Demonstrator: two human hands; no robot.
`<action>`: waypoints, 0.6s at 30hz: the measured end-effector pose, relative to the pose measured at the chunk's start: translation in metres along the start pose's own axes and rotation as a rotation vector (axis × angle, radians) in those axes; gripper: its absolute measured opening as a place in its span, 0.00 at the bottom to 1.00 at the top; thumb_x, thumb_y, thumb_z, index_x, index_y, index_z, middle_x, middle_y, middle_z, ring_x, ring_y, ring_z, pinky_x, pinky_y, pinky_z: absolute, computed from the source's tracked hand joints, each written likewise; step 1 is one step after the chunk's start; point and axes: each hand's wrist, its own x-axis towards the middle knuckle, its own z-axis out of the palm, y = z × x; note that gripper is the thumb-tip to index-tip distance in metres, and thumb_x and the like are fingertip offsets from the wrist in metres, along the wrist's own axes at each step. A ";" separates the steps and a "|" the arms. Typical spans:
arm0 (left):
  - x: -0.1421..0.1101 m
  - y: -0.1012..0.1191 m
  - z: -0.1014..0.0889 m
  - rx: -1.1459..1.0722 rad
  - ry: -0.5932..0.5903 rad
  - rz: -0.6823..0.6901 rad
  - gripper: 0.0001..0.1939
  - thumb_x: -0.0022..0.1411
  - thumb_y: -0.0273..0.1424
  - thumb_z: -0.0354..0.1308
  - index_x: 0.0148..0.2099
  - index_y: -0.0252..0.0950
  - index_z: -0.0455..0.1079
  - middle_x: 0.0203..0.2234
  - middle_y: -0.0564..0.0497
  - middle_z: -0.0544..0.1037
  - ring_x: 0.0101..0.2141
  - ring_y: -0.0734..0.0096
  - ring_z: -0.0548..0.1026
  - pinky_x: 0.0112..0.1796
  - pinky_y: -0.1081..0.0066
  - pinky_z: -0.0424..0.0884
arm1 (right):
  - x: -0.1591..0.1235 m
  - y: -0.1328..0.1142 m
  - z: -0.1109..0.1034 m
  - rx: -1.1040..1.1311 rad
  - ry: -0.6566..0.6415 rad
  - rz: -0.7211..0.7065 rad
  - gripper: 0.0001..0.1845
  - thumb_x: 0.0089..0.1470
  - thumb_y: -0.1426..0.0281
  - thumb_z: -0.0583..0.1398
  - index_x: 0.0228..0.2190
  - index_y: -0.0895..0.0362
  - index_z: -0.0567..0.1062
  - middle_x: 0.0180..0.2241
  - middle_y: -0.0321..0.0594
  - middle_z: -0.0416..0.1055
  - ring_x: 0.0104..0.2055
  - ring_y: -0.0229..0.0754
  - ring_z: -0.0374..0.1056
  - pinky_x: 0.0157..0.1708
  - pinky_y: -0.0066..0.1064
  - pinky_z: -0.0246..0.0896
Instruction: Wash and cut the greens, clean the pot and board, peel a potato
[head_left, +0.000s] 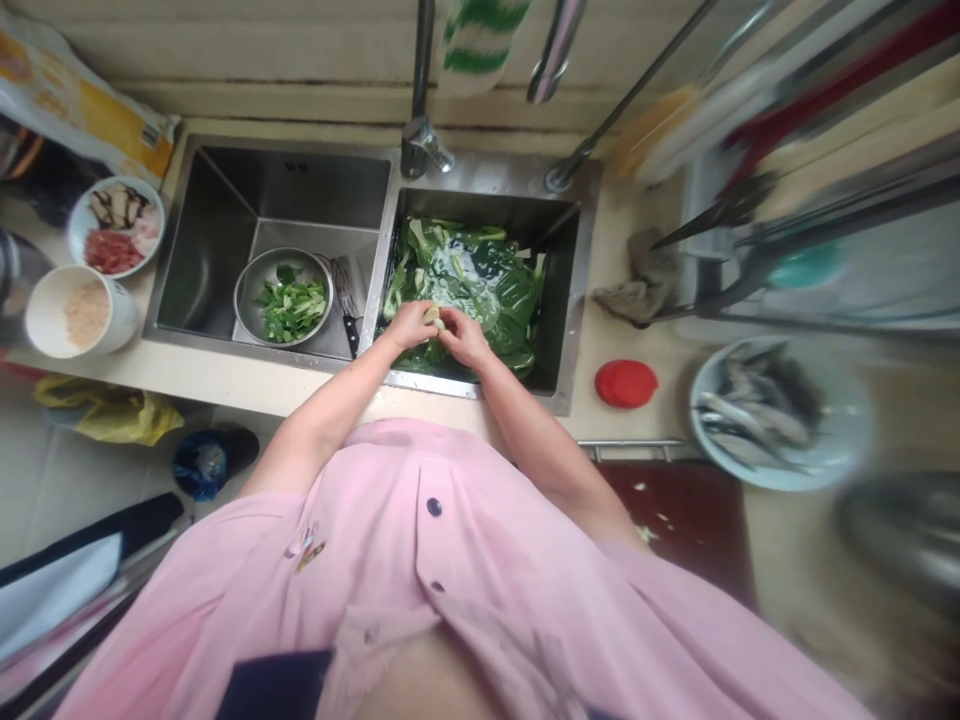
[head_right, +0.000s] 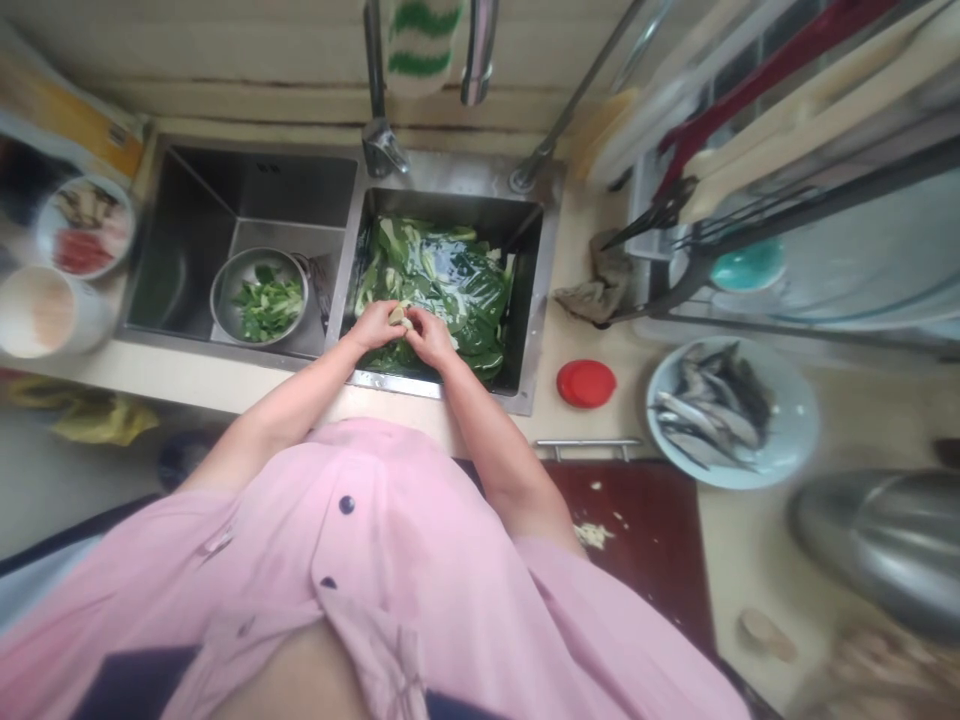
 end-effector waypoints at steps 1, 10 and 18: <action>0.000 0.000 0.000 0.000 0.001 0.005 0.04 0.48 0.28 0.62 0.29 0.37 0.69 0.23 0.54 0.72 0.28 0.67 0.68 0.34 0.69 0.62 | 0.000 0.001 -0.001 -0.016 0.004 0.008 0.17 0.50 0.67 0.61 0.44 0.56 0.76 0.38 0.45 0.77 0.38 0.49 0.69 0.47 0.41 0.65; 0.000 0.001 0.001 0.023 -0.005 0.020 0.04 0.54 0.29 0.63 0.29 0.36 0.71 0.24 0.51 0.74 0.29 0.65 0.70 0.35 0.69 0.62 | 0.002 0.002 -0.002 -0.055 0.020 0.077 0.10 0.54 0.63 0.58 0.33 0.55 0.77 0.31 0.41 0.76 0.35 0.47 0.67 0.43 0.37 0.64; -0.001 -0.001 0.000 -0.057 -0.047 0.038 0.02 0.55 0.27 0.63 0.33 0.34 0.74 0.25 0.52 0.74 0.29 0.66 0.69 0.35 0.70 0.61 | 0.001 0.002 -0.006 -0.035 0.002 0.107 0.13 0.53 0.64 0.61 0.36 0.58 0.81 0.32 0.41 0.78 0.35 0.46 0.69 0.44 0.37 0.65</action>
